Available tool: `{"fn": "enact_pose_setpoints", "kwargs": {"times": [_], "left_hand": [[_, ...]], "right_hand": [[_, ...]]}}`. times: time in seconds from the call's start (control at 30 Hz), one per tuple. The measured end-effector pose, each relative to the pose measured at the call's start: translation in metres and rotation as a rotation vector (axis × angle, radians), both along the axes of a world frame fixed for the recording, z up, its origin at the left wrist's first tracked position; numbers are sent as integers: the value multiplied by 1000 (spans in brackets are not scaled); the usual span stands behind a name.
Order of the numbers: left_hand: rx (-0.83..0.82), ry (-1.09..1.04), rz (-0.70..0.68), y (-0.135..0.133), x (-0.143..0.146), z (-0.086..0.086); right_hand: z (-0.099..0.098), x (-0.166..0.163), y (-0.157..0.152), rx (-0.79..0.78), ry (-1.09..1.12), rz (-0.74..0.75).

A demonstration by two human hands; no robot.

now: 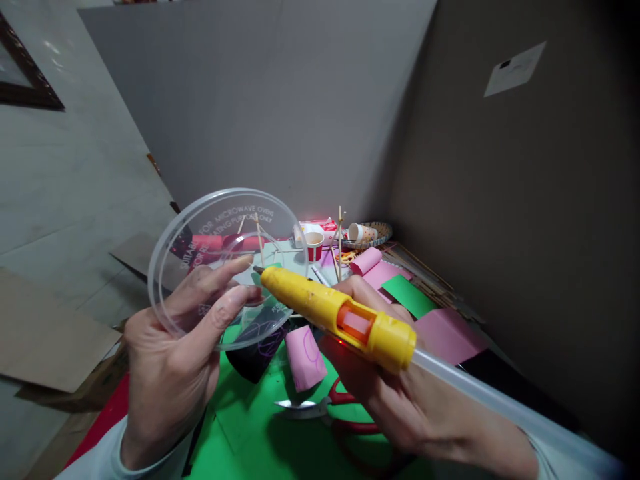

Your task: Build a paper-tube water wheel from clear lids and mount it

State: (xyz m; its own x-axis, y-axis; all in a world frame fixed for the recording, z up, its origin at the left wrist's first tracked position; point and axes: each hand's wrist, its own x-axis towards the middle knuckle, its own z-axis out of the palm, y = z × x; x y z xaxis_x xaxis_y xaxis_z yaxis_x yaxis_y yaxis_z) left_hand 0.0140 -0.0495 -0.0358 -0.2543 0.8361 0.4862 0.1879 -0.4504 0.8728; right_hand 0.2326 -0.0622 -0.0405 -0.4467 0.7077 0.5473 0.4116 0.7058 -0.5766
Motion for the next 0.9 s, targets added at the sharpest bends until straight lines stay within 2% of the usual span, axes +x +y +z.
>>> {"fn": "enact_pose_setpoints", "kwargs": {"times": [0.13, 0.27, 0.43, 0.67, 0.9], "left_hand": [[-1, 3, -14, -1, 1, 2], [-17, -37, -18, 1, 1, 1], [16, 4, -21, 1, 0, 2], [76, 59, -11, -1, 1, 7], [165, 139, 43, 1, 6, 16]], "right_hand": [[2, -2, 1, 31, -87, 7], [1, -2, 4, 158, -170, 22], [6, -1, 4, 73, -160, 15], [9, -1, 4, 120, -161, 39], [9, 0, 5, 49, -145, 51]]}}
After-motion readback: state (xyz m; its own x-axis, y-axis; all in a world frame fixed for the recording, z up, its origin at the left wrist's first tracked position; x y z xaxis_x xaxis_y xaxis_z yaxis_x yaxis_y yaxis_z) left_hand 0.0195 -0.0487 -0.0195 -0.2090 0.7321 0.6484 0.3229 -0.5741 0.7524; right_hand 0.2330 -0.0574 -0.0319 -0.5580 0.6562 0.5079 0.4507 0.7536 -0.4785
